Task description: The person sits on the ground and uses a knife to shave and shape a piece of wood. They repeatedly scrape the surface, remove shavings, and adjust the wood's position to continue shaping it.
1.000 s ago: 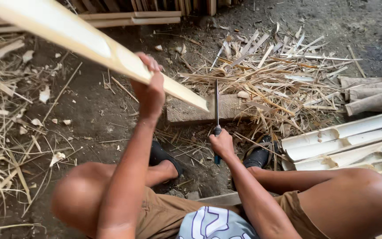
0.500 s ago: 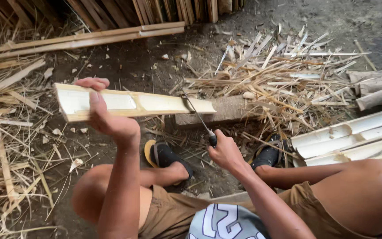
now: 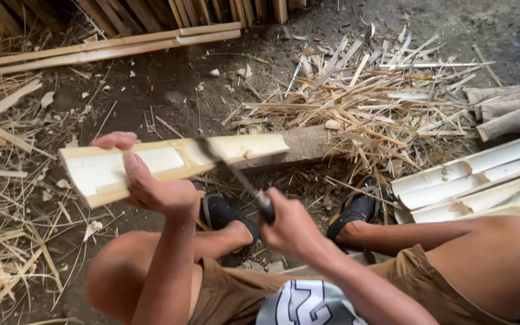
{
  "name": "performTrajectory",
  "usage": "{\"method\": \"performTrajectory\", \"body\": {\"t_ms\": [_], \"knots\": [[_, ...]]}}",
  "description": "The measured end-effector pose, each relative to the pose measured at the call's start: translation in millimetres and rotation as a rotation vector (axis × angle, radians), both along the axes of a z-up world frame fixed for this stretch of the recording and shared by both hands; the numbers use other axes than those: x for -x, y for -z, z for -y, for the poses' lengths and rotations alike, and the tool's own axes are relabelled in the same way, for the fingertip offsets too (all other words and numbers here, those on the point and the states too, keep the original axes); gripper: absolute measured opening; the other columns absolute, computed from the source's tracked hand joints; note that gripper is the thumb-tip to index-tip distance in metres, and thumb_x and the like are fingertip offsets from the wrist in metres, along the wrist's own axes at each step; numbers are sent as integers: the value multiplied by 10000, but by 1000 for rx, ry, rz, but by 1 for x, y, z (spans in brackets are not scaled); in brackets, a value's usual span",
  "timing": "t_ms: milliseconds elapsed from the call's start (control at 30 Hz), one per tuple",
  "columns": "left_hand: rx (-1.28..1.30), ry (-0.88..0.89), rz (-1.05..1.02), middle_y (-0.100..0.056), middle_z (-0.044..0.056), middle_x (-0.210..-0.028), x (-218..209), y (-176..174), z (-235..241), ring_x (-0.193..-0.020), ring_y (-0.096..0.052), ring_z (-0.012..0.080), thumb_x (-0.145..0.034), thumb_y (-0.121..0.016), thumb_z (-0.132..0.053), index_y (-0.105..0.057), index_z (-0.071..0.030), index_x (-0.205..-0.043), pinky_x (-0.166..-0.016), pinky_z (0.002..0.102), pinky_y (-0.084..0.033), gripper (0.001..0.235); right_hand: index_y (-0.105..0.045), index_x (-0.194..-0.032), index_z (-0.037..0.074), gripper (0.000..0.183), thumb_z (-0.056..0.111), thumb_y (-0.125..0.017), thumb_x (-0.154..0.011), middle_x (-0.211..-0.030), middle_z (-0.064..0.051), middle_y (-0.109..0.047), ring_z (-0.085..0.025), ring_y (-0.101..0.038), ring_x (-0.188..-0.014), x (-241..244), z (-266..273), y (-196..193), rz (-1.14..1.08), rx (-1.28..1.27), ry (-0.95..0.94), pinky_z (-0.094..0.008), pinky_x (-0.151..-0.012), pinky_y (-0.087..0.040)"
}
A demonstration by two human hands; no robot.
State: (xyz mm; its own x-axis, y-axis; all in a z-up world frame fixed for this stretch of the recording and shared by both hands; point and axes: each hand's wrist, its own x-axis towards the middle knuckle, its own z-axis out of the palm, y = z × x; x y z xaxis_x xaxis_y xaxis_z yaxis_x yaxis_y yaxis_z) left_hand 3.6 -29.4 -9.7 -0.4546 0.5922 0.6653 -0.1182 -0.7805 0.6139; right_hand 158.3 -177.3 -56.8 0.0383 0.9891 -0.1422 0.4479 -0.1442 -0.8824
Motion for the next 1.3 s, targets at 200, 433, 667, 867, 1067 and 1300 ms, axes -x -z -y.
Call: {"method": "performTrajectory", "body": {"t_ms": [200, 433, 667, 867, 1067, 1300], "knots": [[30, 55, -6, -504, 154, -1162, 4, 5, 3, -1046, -474, 211, -979, -485, -120, -382, 53, -1359, -997, 351, -409, 430, -526, -988, 20, 232, 104, -675, -831, -728, -278, -672, -489, -680, -729, -13, -33, 32, 202, 84, 92, -553, -632, -499], [30, 48, 11, -488, 147, -1160, -7, 2, 0, -1043, -457, 205, -936, -500, -117, -367, 51, -1360, -977, 339, -400, 475, -576, -1049, 42, 296, 83, -717, -792, -727, -288, -675, -497, -676, -747, -2, -2, 13, 60, -138, -12, -530, -646, -513], [-7, 65, -7, -488, 137, -1146, -1, 8, -3, -1015, -453, 209, -819, -487, -39, -358, 60, -1382, -1016, 334, -394, 586, -558, -1044, 22, 204, 39, -621, -850, -663, -145, -648, -275, -637, -558, -53, -54, 99, 189, 353, 129, -451, -511, -526], [38, 17, -19, -515, 142, -1168, -2, 7, -12, -1058, -494, 216, -803, -477, -63, -294, 49, -1464, -1012, 353, -458, 695, -593, -1089, 46, 259, 97, -667, -845, -712, -236, -667, -410, -648, -667, -31, -46, 55, 61, -6, 13, -468, -576, -513], [27, 86, 86, -533, 131, -1129, -2, -8, -12, -973, -505, 222, -745, -459, -92, -248, -15, -1415, -923, 310, -490, 706, -580, -1138, 11, 429, 87, -717, -739, -813, -276, -683, -470, -651, -794, -56, -60, 185, 396, 167, 212, -542, -662, -504], [23, 71, -23, -480, 90, -998, 10, -9, -13, -860, -455, 190, -794, -480, -103, -422, 16, -1284, -803, 316, -475, 507, -619, -983, 9, 200, 152, -604, -844, -836, -218, -722, -381, -718, -739, -81, -54, 214, 105, 477, 340, -491, -658, -550]]}}
